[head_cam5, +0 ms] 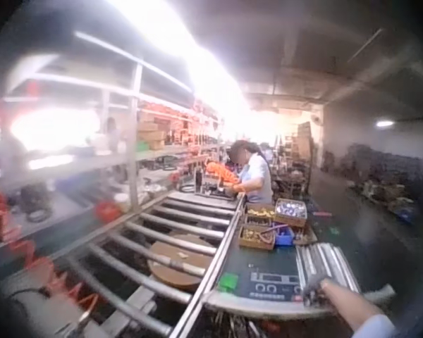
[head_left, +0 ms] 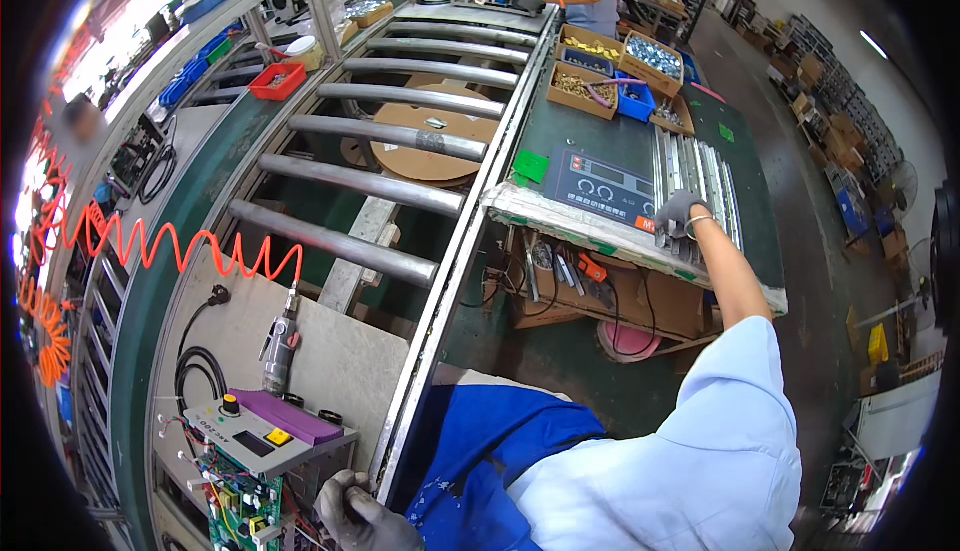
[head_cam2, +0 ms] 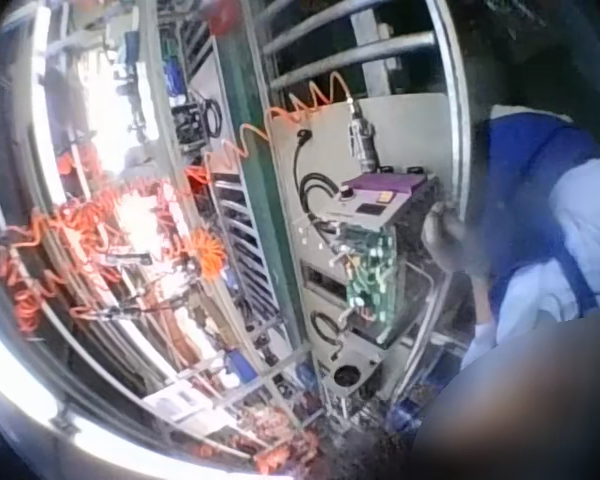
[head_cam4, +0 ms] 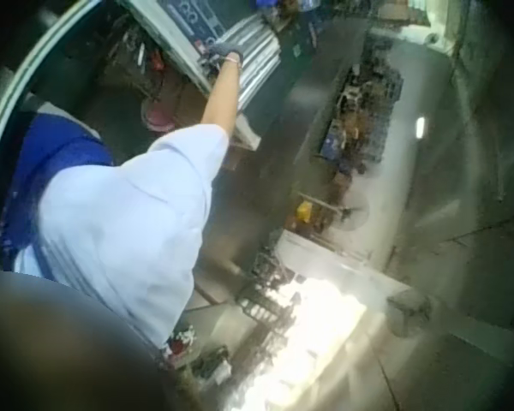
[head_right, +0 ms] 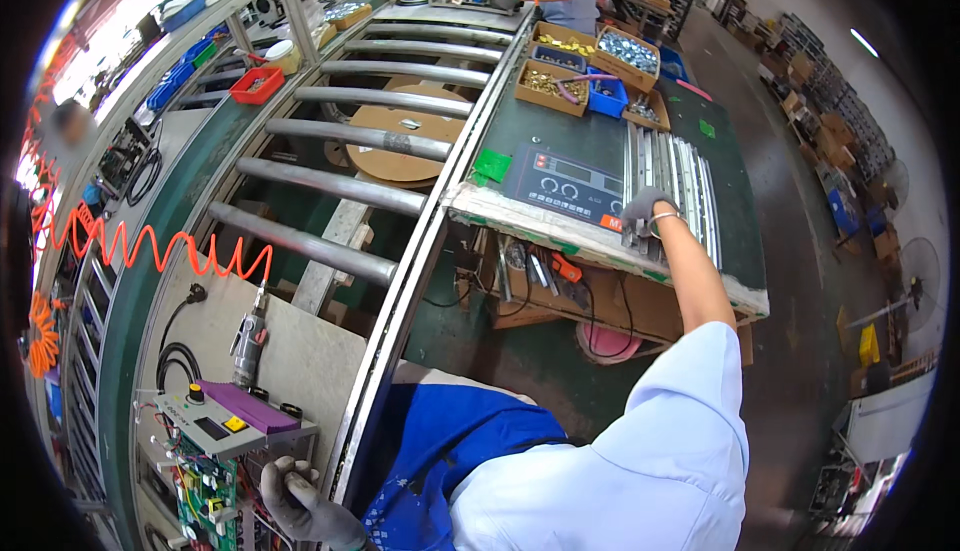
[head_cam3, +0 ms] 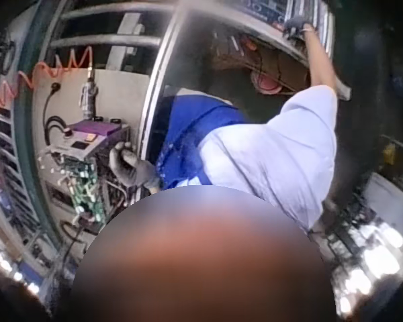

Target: Assembling components and wiring an electronic inverter assembly on a factory conveyor line.

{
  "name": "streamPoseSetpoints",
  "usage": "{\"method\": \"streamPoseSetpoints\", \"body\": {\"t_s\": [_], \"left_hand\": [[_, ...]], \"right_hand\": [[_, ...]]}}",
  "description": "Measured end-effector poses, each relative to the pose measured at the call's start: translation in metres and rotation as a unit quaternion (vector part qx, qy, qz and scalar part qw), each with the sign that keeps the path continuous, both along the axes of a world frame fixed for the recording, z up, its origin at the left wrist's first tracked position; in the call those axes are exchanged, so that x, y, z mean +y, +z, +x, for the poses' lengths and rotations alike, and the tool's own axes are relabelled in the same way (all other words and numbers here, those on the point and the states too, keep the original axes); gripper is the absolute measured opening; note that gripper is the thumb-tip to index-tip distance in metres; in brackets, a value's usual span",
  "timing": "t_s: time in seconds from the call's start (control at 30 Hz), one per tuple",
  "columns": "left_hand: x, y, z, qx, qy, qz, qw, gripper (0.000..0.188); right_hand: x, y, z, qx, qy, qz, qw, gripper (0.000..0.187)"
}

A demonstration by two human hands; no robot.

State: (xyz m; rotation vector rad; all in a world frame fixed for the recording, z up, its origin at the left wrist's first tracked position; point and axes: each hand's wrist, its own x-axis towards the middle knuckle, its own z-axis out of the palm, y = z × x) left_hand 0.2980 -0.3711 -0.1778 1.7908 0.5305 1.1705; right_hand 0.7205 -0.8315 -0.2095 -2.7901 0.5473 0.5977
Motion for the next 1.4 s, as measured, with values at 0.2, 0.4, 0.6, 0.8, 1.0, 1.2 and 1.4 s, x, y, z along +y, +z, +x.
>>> {"method": "streamPoseSetpoints", "body": {"t_s": [0.2,0.4,0.6,0.8,1.0,1.2,1.4], "left_hand": [[0.004,-0.004,-0.010,-0.021,0.019,-0.058,0.998,0.026],[0.001,-0.005,-0.018,-0.007,0.076,-0.113,0.991,0.023],[0.000,-0.013,-0.026,0.027,0.055,-0.113,0.992,0.023],[-0.004,-0.018,-0.017,0.018,0.068,-0.180,0.981,0.029],[-0.010,-0.012,-0.010,0.059,0.037,-0.142,0.987,0.028],[-0.009,-0.013,-0.014,0.041,0.049,-0.136,0.989,0.029],[-0.007,-0.015,-0.017,0.026,0.067,-0.205,0.976,0.028]], "right_hand": [[-0.002,0.035,0.019,0.006,0.130,-0.001,0.991,0.010],[0.008,0.027,0.027,0.043,-0.082,0.162,0.982,0.019],[0.012,-0.031,0.066,0.061,0.319,-0.269,0.907,0.013],[0.025,-0.029,0.068,0.072,0.298,-0.326,0.894,0.036],[0.029,-0.044,0.079,0.064,0.152,-0.236,0.958,0.035],[0.015,-0.090,0.114,0.067,0.176,-0.299,0.936,0.044],[0.009,-0.034,0.113,0.207,0.189,-0.088,0.956,0.019]]}}
